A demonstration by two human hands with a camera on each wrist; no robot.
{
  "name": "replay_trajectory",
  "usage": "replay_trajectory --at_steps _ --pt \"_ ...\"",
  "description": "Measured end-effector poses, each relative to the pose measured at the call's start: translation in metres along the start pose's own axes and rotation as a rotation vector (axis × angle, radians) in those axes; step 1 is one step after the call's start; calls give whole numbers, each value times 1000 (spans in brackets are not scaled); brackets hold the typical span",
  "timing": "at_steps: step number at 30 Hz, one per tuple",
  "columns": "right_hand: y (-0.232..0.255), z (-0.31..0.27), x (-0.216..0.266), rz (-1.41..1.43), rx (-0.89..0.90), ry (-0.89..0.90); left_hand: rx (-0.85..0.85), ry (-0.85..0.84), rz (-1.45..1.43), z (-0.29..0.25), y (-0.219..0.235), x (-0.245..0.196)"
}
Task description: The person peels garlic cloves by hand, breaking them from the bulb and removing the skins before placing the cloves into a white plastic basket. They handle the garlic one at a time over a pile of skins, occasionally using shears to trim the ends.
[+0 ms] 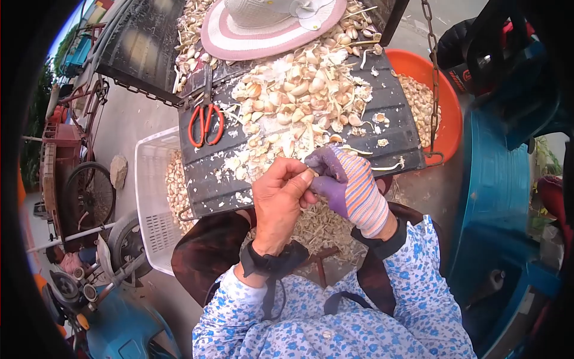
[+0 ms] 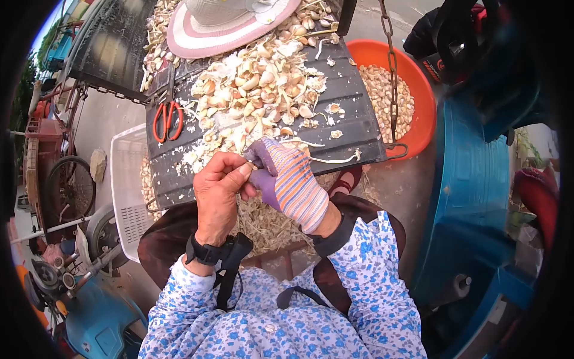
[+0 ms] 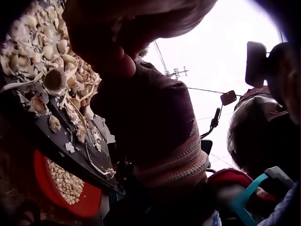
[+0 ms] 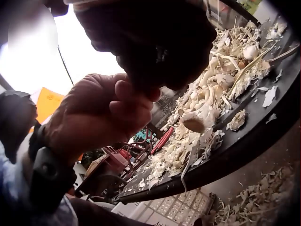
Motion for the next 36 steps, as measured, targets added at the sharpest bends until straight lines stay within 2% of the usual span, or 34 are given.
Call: replay_trajectory --at_steps 2,5,8,9,12,13,16,17,20,21,24,25,28,32,36 --pt "-5 -1 -3 77 3 -106 -4 34 -36 1 6 2" --pt "-9 1 -2 146 74 -156 128 107 -241 5 9 12" --pt "-16 -3 6 53 73 -45 180 206 -433 4 14 35" --pt "-23 -5 8 -94 126 33 172 236 -436 0 12 39" --pt "-43 -15 21 -134 251 155 175 375 -469 -5 12 66" --pt "-43 -16 20 -93 277 139 156 401 -514 -8 15 68" --pt "-17 -10 5 -186 83 175 262 387 -514 4 23 74" --pt "-9 -9 -2 -285 30 184 212 354 -475 10 28 69" --pt "-16 -1 -23 -644 181 80 108 354 -366 23 30 48" --pt "-7 2 -25 -673 137 -2 81 330 -346 25 33 41" --pt "18 12 -13 -630 -127 133 49 274 -359 28 48 33" --pt "15 17 -7 -599 -139 178 74 258 -411 29 55 34" --pt "-15 26 7 -734 54 338 67 260 -473 27 67 38" --pt "-58 40 -12 -1019 355 231 31 275 -483 26 82 42" --pt "-43 47 -28 -875 261 75 28 249 -465 29 83 34"
Point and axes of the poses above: each hand's wrist, its own z-axis towards the middle knuckle, its own y-axis out of the back of the hand, x = y × z, the point moved 10 cm from there along z, towards the middle knuckle, and after that the axes turned 12 degrees about y, right-handed, at the moved point
